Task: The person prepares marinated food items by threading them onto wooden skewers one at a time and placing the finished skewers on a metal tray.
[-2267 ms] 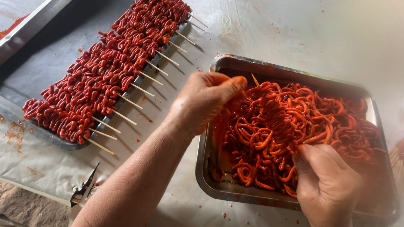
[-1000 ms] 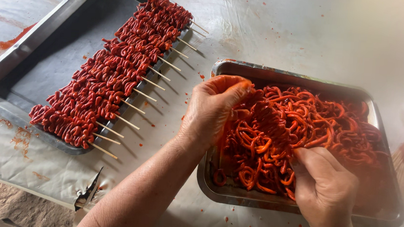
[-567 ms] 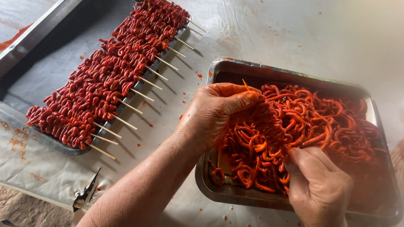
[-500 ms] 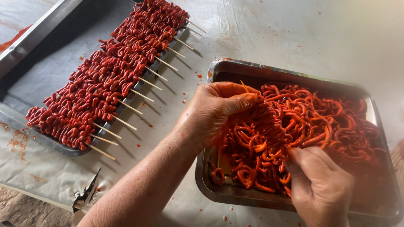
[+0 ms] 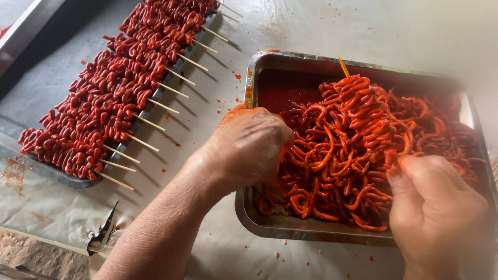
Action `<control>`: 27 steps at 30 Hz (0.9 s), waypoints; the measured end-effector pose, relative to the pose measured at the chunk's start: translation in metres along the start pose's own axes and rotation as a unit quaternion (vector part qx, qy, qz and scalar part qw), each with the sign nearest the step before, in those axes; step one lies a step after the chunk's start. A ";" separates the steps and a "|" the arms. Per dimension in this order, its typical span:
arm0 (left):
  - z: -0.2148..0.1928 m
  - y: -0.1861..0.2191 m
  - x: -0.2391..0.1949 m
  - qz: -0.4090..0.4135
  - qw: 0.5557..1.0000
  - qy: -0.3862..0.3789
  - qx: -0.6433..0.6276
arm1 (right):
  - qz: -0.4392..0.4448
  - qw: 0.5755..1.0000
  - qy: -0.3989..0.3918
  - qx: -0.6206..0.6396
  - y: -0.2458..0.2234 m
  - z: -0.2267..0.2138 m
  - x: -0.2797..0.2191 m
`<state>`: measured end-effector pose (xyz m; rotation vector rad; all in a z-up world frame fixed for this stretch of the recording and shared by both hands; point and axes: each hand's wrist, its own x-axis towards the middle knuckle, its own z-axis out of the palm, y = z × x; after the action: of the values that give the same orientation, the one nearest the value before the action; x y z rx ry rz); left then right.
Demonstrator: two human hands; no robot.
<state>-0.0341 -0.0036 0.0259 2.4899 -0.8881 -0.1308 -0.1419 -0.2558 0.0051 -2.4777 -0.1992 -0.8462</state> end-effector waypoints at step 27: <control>-0.003 -0.004 0.003 0.003 0.865 0.104 -0.491 | 0.021 0.999 0.028 0.008 -0.015 -0.005 0.015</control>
<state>-0.0288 -0.0015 0.0265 1.5026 -0.5241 -0.2358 -0.1364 -0.2459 0.0239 -2.4326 -0.1330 -0.8906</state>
